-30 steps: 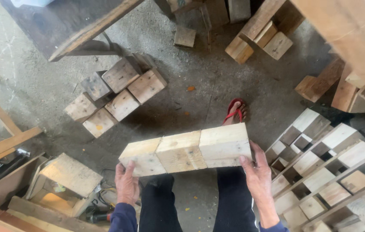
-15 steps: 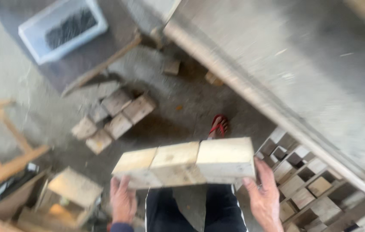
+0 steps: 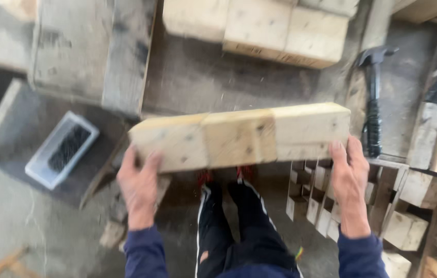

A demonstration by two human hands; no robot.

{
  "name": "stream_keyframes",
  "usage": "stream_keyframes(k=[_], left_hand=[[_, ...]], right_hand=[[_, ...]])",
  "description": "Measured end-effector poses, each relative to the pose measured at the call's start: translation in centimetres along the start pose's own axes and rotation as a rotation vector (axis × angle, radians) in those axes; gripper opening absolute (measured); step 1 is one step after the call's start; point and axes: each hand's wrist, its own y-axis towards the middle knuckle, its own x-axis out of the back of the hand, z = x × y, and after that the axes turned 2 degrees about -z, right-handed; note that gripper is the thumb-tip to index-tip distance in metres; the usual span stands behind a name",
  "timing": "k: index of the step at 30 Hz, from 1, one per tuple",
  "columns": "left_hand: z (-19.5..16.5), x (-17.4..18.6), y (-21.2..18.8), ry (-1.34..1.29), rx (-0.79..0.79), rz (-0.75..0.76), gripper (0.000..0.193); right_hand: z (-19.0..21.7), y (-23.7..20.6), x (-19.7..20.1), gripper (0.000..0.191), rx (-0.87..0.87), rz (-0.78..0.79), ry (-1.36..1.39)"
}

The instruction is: The person assembles small wooden blocks into a larger rectangular unit using a hammer and nails. They position the blocks on a workbench, drive nails into the wood to secure them, and then stack the completed units on the floor.

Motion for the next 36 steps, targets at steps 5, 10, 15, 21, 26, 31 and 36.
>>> stream_keyframes(k=[5,10,15,21,26,31,36], left_hand=[[-6.7,-8.1,8.2,0.286,-0.280,0.235,0.063],[-6.4,-8.5,9.3,0.249,-0.184,0.301,0.080],[-6.2,-12.0,8.0,0.902,-0.614,0.010,0.099],[-9.3,-23.5,0.3,1.051,-0.890,0.746,0.143],[-11.7,-29.4,-2.0,1.141,-0.976,0.809,0.131],[-11.9,-33.0,-3.3,0.954,-0.877,0.869,0.119],[-12.1,-35.0,-3.8,0.984,-0.948,0.767,0.119]], right_hand=[[-3.1,5.4,-1.9,0.058,-0.160,-0.064,-0.098],[-3.8,5.4,-1.8,0.082,-0.075,0.009,-0.004],[-3.2,5.5,-1.5,0.084,0.141,0.045,-0.162],[-3.4,6.4,-0.1,0.075,0.221,0.022,-0.385],[-3.8,7.6,4.1,0.090,0.398,0.168,-0.545],[-5.3,11.4,9.8,0.085,0.552,0.205,-0.633],[-9.8,16.7,13.9,0.063,0.191,0.057,-0.536]])
